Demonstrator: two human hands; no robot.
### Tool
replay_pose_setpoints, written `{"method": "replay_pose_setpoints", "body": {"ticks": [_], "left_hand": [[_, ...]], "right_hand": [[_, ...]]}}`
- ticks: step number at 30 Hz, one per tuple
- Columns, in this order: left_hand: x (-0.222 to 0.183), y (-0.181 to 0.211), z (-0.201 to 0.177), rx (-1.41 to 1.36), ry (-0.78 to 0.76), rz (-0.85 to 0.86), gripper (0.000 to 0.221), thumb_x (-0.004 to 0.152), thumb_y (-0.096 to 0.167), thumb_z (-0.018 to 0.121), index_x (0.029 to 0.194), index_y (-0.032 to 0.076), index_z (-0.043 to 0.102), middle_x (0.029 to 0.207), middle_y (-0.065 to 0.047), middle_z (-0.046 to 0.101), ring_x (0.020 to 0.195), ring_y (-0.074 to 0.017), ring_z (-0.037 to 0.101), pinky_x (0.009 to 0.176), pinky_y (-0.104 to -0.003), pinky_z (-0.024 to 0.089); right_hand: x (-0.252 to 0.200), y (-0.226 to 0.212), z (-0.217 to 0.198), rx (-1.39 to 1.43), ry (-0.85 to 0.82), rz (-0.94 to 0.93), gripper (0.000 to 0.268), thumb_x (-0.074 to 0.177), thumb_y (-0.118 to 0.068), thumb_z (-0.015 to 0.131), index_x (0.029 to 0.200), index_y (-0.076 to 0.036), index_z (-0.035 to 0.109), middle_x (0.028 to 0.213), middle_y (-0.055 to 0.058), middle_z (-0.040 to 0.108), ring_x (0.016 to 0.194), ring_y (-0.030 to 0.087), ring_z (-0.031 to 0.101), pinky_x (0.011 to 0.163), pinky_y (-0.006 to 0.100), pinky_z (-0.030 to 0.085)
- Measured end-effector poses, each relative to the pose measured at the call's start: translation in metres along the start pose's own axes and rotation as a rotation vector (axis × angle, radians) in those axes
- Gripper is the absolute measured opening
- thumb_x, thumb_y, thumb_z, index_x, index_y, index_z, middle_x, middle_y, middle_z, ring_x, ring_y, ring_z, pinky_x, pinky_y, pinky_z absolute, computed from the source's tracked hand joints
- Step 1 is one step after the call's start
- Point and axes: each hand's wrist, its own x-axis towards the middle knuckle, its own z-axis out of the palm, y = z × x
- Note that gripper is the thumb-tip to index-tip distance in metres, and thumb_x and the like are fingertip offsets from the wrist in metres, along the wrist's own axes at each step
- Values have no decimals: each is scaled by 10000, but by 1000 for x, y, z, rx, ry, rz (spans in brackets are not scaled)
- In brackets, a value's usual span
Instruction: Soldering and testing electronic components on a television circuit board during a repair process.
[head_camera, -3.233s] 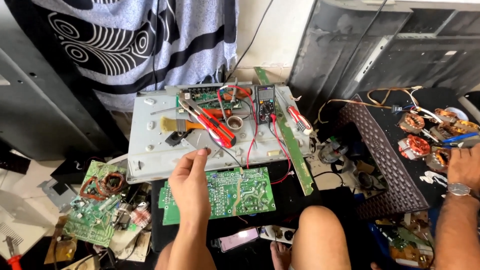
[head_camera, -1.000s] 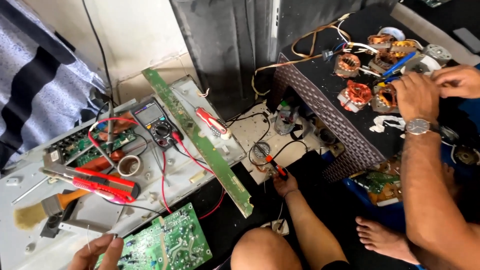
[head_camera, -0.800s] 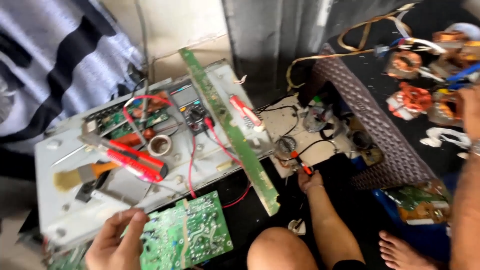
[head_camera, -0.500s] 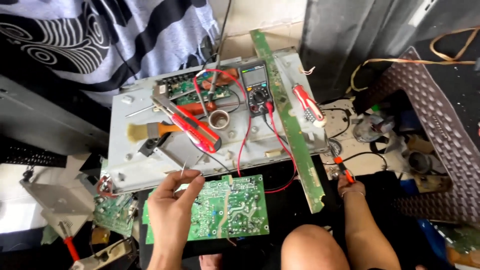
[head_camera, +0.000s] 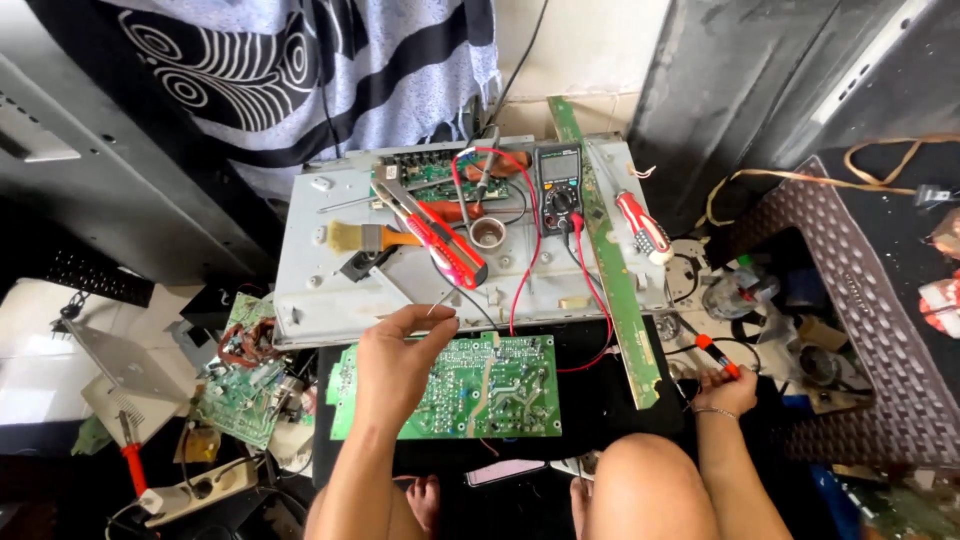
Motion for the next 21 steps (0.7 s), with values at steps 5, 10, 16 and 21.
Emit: {"method": "replay_pose_setpoints", "body": {"ticks": [5, 10, 16, 21], "left_hand": [[12, -21, -19, 159, -44, 65, 181, 783, 266, 807, 961, 244, 828, 877, 58, 807, 740, -116, 641, 734, -298, 532], [28, -36, -17, 239, -135, 137, 224, 768, 340, 787, 980, 271, 802, 869, 98, 800, 921, -193, 738, 860, -347, 559], [22, -35, -21, 456, -193, 219, 184, 797, 310, 774, 967, 264, 828, 864, 57, 809, 998, -276, 744, 908, -409, 577], [21, -55, -26, 461, -270, 226, 199, 806, 299, 777, 992, 258, 835, 933, 7, 819, 1102, -335, 714, 985, -448, 563]], "right_hand": [[-115, -107, 20, 119, -110, -118, 249, 921, -415, 536, 906, -167, 535, 672, -51, 448, 605, 115, 584, 641, 255, 635], [-207, -198, 43, 88, -418, -267, 365, 920, -489, 582, 1231, -305, 635, 1206, 39, 666, 1055, 162, 698, 984, 322, 587], [-275, -237, 121, 214, -459, -337, 251, 958, -503, 762, 1073, -329, 621, 850, -75, 585, 833, 139, 607, 881, 313, 514], [-391, -212, 146, 204, -621, -282, 328, 949, -511, 676, 1022, -212, 564, 752, 17, 566, 731, 193, 591, 715, 342, 464]]}}
